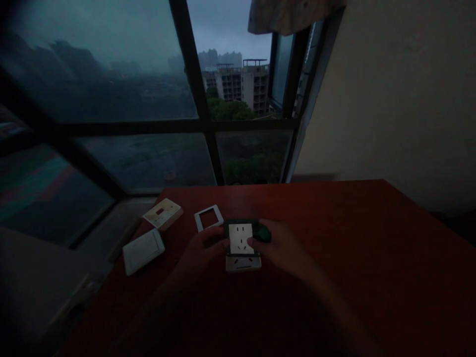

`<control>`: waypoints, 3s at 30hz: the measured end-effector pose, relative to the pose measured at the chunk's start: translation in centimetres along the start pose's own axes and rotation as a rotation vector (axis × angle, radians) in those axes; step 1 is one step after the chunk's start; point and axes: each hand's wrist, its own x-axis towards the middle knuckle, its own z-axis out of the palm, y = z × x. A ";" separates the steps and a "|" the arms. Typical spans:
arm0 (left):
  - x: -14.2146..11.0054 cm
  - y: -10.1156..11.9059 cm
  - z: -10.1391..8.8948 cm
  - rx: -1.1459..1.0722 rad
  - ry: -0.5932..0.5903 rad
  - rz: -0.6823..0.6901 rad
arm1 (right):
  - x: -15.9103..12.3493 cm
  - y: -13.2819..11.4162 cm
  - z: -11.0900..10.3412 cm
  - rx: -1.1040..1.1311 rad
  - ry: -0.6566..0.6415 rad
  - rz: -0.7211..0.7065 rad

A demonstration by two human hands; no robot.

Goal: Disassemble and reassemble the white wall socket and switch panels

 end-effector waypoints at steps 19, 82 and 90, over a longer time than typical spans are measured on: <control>-0.2 -0.1 0.4 -0.087 0.022 0.023 | 0.4 -0.8 0.6 -0.250 0.115 -0.009; -4.2 -0.4 -3.9 1.098 -0.040 0.325 | 0.5 3.8 3.4 -0.493 0.055 0.117; -4.3 -1.6 -3.5 1.105 -0.131 0.242 | 1.4 4.6 -0.4 -0.479 0.173 0.174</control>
